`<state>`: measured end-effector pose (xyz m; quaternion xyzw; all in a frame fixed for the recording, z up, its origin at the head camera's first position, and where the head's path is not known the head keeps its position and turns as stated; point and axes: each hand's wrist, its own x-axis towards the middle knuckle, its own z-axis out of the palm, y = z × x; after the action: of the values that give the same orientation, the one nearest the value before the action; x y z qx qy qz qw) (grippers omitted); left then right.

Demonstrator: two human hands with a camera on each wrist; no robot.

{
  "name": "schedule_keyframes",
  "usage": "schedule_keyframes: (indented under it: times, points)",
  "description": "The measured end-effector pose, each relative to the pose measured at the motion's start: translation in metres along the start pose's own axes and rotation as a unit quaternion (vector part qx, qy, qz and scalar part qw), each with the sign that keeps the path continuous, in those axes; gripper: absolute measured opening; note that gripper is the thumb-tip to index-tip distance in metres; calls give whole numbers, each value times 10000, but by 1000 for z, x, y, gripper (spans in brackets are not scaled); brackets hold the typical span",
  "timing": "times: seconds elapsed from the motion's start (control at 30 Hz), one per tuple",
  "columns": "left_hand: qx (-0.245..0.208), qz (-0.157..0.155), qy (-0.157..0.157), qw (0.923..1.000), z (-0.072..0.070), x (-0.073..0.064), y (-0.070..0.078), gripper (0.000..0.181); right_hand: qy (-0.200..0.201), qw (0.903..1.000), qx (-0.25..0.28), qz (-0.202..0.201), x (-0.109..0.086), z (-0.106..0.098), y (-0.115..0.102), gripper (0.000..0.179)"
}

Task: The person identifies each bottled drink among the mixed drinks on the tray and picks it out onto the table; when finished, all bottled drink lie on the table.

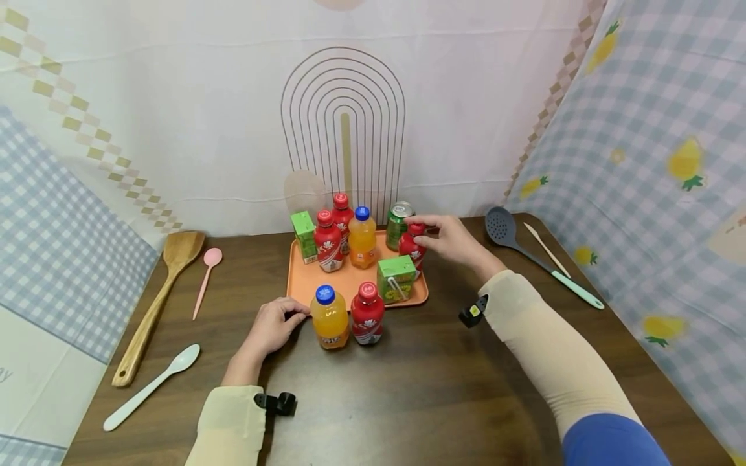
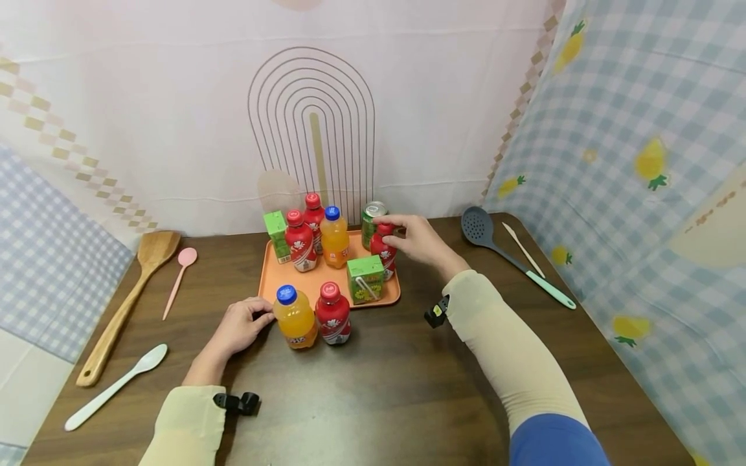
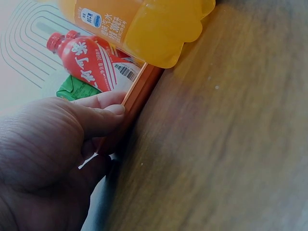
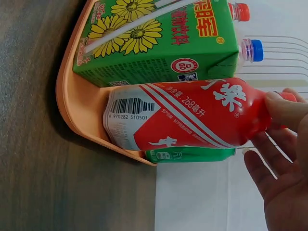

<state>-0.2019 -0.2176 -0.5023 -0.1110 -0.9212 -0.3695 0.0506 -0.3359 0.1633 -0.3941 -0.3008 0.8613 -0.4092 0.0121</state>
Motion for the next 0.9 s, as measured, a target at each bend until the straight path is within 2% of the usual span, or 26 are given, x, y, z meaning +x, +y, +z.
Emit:
schedule_keyframes:
  times: [0.23,0.37,0.53,0.8,0.9]
  points:
    - [19,51,-12,10000,3,0,1,10,588,9979,64,249,-15,-2,7,40]
    - [14,91,-6,10000,3,0,1,10,823,9962,264,133,-28,-9,5,41]
    - [22,117,7,9999,1,1,0,10,1054,9943,153,-12,-47,-19,-1,42]
    - [59,99,20,9999,-1,0,2,10,1020,9948,-4,-27,-87,-27,-37,40]
    - [75,117,28,9999,-1,0,1,9,924,9957,59,-1,-97,-26,-41,40]
